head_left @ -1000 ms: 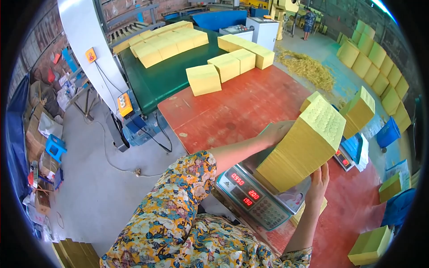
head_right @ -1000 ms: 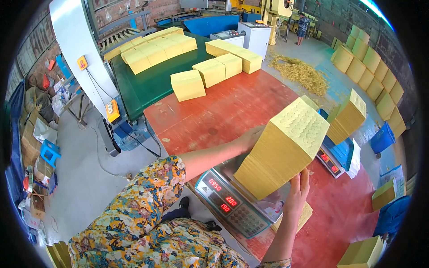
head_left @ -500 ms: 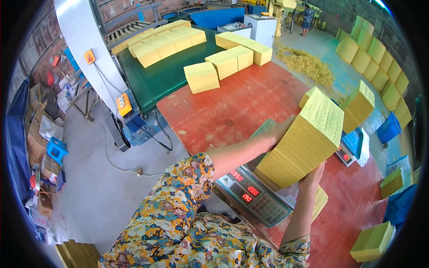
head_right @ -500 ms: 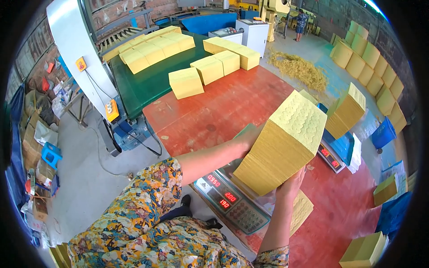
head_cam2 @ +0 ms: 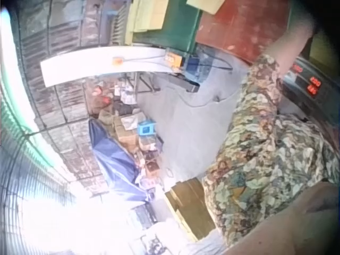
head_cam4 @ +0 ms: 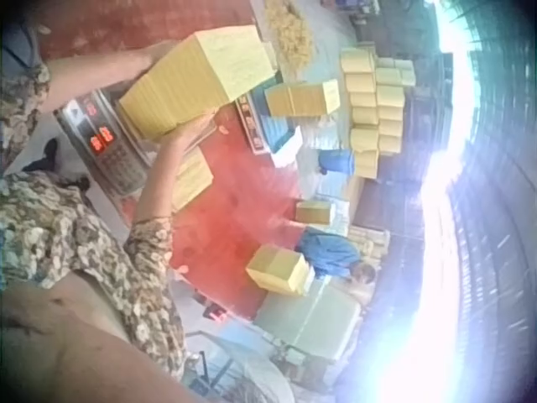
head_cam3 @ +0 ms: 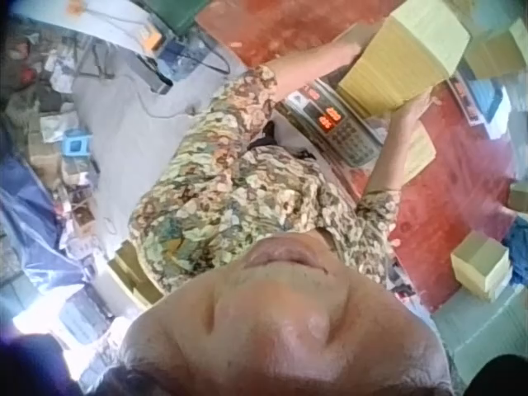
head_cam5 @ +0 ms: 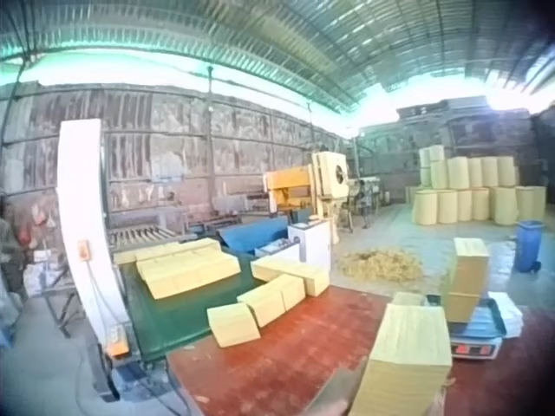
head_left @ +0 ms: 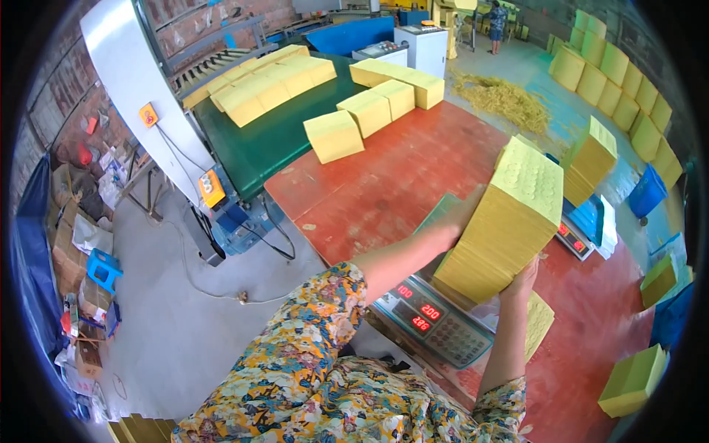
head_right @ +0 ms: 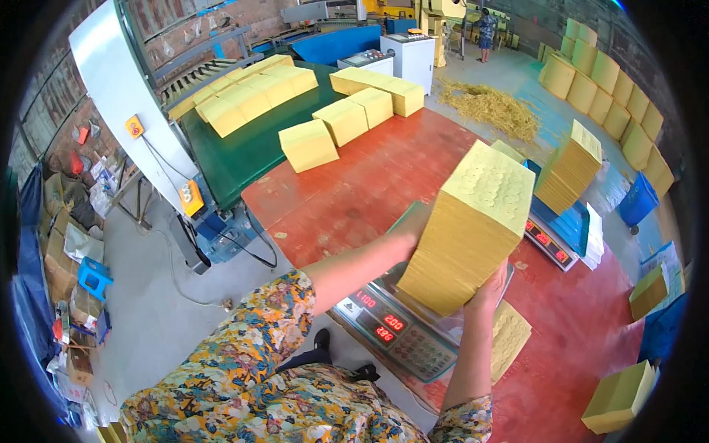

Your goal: Weighing stacks of yellow pads on a digital scale and securing them with bands.

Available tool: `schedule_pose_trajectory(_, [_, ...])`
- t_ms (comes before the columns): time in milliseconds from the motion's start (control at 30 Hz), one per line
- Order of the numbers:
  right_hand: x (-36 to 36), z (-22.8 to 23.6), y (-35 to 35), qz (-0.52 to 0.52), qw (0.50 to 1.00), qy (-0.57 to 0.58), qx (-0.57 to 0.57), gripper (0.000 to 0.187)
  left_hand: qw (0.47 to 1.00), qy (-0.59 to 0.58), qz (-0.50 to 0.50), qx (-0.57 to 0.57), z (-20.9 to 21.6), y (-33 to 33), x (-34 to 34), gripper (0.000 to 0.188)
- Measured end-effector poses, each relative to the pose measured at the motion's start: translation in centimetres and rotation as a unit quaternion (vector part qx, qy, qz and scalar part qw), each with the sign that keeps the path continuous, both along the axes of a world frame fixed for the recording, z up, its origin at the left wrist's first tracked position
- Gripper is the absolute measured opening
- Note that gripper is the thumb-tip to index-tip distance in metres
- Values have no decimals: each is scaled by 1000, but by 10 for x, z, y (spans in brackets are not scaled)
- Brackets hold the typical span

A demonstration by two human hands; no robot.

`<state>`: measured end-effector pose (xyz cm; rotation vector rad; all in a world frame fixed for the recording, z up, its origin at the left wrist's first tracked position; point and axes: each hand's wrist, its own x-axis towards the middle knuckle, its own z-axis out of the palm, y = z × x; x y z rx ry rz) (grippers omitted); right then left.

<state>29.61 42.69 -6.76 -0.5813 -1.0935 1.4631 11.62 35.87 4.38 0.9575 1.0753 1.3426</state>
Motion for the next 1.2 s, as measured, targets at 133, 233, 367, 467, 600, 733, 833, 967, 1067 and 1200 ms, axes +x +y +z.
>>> schedule_pose_trajectory(133, [4, 20, -15, 28, 999, 20, -19, 52, 996, -84, 27, -5, -16, 9, 9, 65])
schedule_pose_trajectory(233, [-2, 37, -46, -15, 996, 26, -88, 51, 990, -135, 26, -10, -32, 4, 6, 62])
schedule_pose_trajectory(367, [4, 36, -69, -65, 991, 5, -117, 52, 990, -138, 7, 43, -56, -25, 17, 63])
schedule_pose_trajectory(467, [22, 27, -87, -128, 988, -62, -61, 46, 992, -27, 28, 121, -74, -64, 24, 65])
schedule_pose_trajectory(600, [11, 58, -172, -245, 962, -118, 30, 38, 977, 193, 2, 89, -82, -169, -8, 61])
schedule_pose_trajectory(733, [-24, 39, -243, -179, 947, -232, 134, 30, 987, 64, -133, -66, -104, -259, -56, 51])
schedule_pose_trajectory(833, [-101, 36, -290, 44, 902, -384, 191, 30, 978, -121, -125, -116, -82, -297, -70, 42])
schedule_pose_trajectory(967, [-143, -10, -320, 116, 916, -356, 144, 37, 990, 66, -40, -118, -121, -303, -96, 31])
schedule_pose_trajectory(1067, [-158, -44, -329, 139, 898, -410, 81, 40, 970, 166, -146, -99, -145, -291, -138, 24])
schedule_pose_trajectory(1200, [-223, -45, -313, 167, 924, -331, 91, 70, 973, 200, -50, -101, -149, -267, -227, 23])
